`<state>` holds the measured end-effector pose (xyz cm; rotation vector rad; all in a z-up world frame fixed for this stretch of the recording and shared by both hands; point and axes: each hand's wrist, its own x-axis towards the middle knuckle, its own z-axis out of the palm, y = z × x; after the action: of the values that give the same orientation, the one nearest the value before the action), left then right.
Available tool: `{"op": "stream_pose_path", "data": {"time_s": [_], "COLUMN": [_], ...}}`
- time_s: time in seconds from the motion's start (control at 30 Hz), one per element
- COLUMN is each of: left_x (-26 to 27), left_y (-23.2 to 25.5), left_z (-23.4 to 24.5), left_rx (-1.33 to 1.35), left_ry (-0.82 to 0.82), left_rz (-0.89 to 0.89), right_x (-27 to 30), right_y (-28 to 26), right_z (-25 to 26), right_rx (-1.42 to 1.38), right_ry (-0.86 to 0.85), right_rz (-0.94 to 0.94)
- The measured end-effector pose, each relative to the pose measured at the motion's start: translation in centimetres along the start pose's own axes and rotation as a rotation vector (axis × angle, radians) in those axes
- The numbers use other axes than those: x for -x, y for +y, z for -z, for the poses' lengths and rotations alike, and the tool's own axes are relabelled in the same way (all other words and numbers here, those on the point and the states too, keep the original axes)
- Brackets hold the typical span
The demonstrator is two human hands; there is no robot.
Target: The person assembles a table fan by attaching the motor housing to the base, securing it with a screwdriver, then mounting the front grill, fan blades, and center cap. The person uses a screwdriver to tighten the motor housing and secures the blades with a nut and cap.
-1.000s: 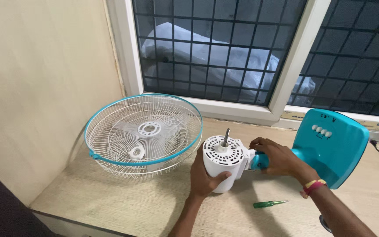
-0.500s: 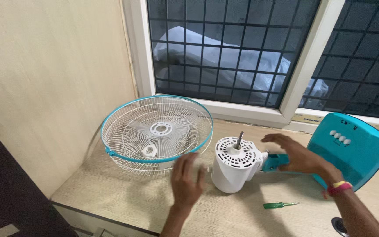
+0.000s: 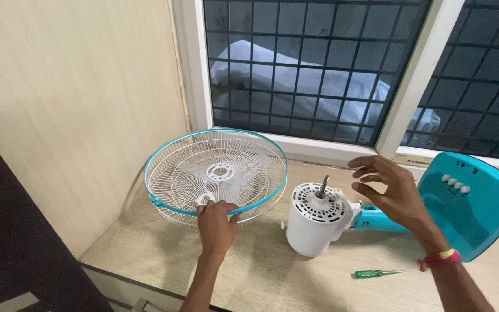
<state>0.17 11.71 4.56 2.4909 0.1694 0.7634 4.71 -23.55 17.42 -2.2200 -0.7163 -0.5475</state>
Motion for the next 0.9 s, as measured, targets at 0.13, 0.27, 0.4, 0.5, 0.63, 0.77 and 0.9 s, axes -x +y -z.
{"op": "stream_pose_path", "data": {"time_s": [0.13, 0.27, 0.4, 0.5, 0.63, 0.77, 0.9], "left_x": [-0.7, -0.4, -0.8, -1.0, -0.5, -0.6, 0.7], "left_y": [-1.1, -1.0, -0.4, 0.8, 3.1, 6.6, 10.6], "left_z": [-1.1, -2.4, -2.8, -2.4, -1.0, 1.5, 3.7], "left_rx": [-0.011, 0.079, 0.072, 0.026, 0.001, -0.011, 0.101], "left_ry": [-0.01, 0.097, 0.201, 0.291, 0.408, 0.373, 0.357], "left_rz": [-0.051, -0.187, -0.317, -0.402, -0.504, -0.578, -0.641], "right_x": [-0.4, -0.2, -0.4, -0.8, -0.8, -0.5, -0.5], "right_y": [-0.9, -1.3, -1.2, -1.1, -1.1, -1.9, -2.9], "right_z": [-0.9, -1.6, -1.9, -1.7, -1.5, -1.1, 0.4], "right_rx": [0.031, -0.074, -0.05, -0.011, -0.024, -0.149, -0.131], "right_ry": [-0.035, -0.006, 0.0, 0.015, 0.073, 0.211, 0.409], "right_rz": [-0.043, 0.038, 0.044, 0.049, 0.003, -0.02, 0.042]}}
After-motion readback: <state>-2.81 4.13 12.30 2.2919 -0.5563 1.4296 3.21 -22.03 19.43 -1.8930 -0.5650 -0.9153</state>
